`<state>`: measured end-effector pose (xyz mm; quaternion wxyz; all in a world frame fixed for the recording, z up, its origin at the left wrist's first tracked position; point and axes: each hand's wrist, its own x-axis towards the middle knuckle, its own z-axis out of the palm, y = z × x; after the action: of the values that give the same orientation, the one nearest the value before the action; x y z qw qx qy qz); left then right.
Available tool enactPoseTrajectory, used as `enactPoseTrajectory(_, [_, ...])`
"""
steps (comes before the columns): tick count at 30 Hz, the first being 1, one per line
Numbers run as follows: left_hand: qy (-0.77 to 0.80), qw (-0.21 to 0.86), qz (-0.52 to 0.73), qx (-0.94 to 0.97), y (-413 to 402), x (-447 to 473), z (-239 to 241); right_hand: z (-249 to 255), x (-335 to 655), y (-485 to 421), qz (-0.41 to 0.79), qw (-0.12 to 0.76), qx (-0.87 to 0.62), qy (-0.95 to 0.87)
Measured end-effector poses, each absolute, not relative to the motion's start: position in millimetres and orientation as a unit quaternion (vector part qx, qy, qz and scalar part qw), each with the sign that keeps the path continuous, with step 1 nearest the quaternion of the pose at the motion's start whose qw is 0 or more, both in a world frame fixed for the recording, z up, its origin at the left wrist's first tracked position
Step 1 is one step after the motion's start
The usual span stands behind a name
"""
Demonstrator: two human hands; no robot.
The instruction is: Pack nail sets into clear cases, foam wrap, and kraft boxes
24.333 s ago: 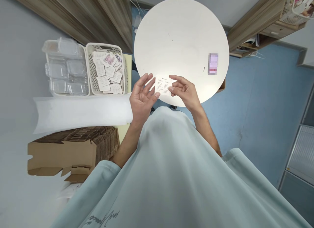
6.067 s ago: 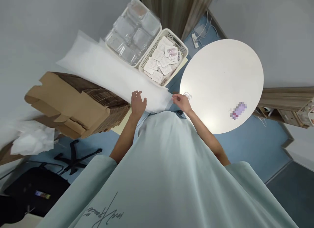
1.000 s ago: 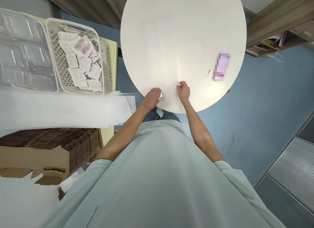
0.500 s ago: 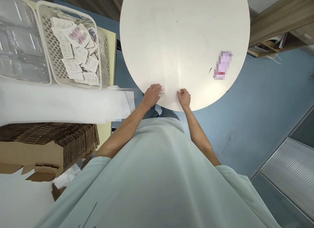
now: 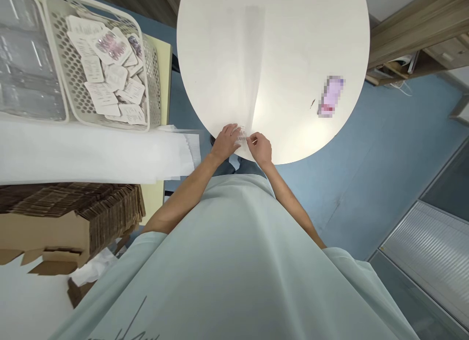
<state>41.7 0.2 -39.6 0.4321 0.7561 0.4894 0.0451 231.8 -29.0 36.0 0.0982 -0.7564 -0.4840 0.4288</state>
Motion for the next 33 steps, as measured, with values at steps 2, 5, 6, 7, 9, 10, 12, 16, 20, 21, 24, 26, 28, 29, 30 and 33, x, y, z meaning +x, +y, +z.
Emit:
enactPoseTrajectory(2, [0.524, 0.438, 0.087, 0.725, -4, 40, -40, 35, 219, -28, 0.425, 0.088, -0.741, -0.512])
enactPoseTrajectory(5, [0.611, 0.44, 0.151, 0.64, -13, 33, -39, 30, 204, -26, 0.431, 0.063, -0.713, -0.549])
enactPoseTrajectory(6, [0.64, 0.445, 0.165, 0.604, -15, 31, -39, 28, 200, -25, 0.437, 0.051, -0.703, -0.559])
enactPoseTrajectory(7, [0.663, 0.457, 0.176, 0.566, -18, 28, -39, 25, 196, -24, 0.442, 0.039, -0.694, -0.567])
enactPoseTrajectory(9, [0.688, 0.493, 0.189, 0.498, -21, 26, -38, 19, 190, -22, 0.449, 0.017, -0.682, -0.577])
enactPoseTrajectory(10, [0.691, 0.515, 0.195, 0.469, -23, 26, -37, 17, 187, -22, 0.449, 0.009, -0.68, -0.579])
enactPoseTrajectory(12, [0.686, 0.551, 0.209, 0.428, -24, 28, -35, 12, 184, -20, 0.443, -0.002, -0.682, -0.582])
enactPoseTrajectory(16, [0.694, 0.552, 0.206, 0.413, -21, 38, -30, 7, 179, -19, 0.434, -0.014, -0.687, -0.583])
enactPoseTrajectory(20, [0.728, 0.511, 0.163, 0.427, -14, 43, -30, 6, 178, -21, 0.438, -0.023, -0.683, -0.584])
enactPoseTrajectory(21, [0.731, 0.509, 0.156, 0.428, -13, 43, -31, 7, 179, -21, 0.441, -0.024, -0.681, -0.583])
enactPoseTrajectory(24, [0.734, 0.507, 0.142, 0.429, -8, 42, -34, 10, 186, -21, 0.429, -0.019, -0.703, -0.567])
enactPoseTrajectory(26, [0.737, 0.503, 0.135, 0.431, -6, 42, -34, 12, 195, -20, 0.401, -0.008, -0.738, -0.542])
enactPoseTrajectory(28, [0.743, 0.496, 0.126, 0.431, -4, 41, -34, 13, 205, -17, 0.381, 0.002, -0.768, -0.515])
enactPoseTrajectory(29, [0.747, 0.491, 0.12, 0.431, -4, 41, -34, 12, 210, -16, 0.376, 0.006, -0.778, -0.503])
enactPoseTrajectory(30, [0.751, 0.486, 0.114, 0.432, -4, 41, -33, 10, 214, -14, 0.376, 0.008, -0.785, -0.492])
enactPoseTrajectory(33, [0.757, 0.474, 0.096, 0.439, -5, 43, -32, 3, 220, -9, 0.388, 0.007, -0.796, -0.464])
